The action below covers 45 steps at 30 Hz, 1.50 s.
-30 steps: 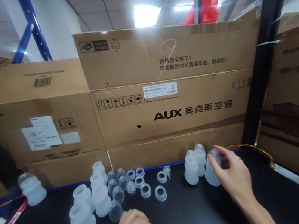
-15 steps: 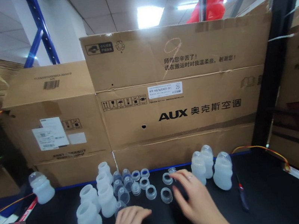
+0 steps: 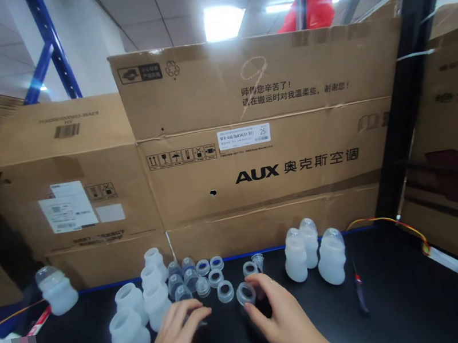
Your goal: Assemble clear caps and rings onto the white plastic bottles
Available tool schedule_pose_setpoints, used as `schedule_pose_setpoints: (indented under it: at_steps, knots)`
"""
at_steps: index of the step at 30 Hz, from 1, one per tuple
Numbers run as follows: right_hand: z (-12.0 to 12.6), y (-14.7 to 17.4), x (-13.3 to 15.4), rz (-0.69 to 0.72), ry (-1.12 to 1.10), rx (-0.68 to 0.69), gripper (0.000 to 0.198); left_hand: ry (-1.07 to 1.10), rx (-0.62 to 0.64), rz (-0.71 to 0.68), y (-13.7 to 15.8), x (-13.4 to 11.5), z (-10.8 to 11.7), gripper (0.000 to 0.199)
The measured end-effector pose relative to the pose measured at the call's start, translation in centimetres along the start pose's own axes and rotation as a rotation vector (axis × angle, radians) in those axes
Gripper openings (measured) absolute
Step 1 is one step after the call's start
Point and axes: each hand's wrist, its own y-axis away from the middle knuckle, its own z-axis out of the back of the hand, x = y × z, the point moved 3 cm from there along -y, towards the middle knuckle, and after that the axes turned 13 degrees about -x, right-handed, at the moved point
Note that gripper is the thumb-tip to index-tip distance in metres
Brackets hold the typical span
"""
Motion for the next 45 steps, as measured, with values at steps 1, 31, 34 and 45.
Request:
schedule_pose_setpoints:
  at_steps: [1,31,34,45]
  knots:
    - [-0.1,0.2,0.1,0.004,-0.017,0.001,0.035,-0.061,0.009,-0.019,-0.4,0.0,0.5,0.072]
    - [-0.3,1.0,2.2,0.032,-0.154,0.034,0.046,0.086,0.118,-0.193,1.4,-2.5,-2.8,0.038]
    - [-0.3,0.9,2.0,0.039,-0.167,0.020,0.047,0.105,0.117,-0.111,1.5,-2.0,-2.8,0.046]
    - [-0.6,0.7,2.2,0.038,-0.244,0.033,0.039,0.296,-0.012,0.148,1.5,-1.2,-2.5,0.041]
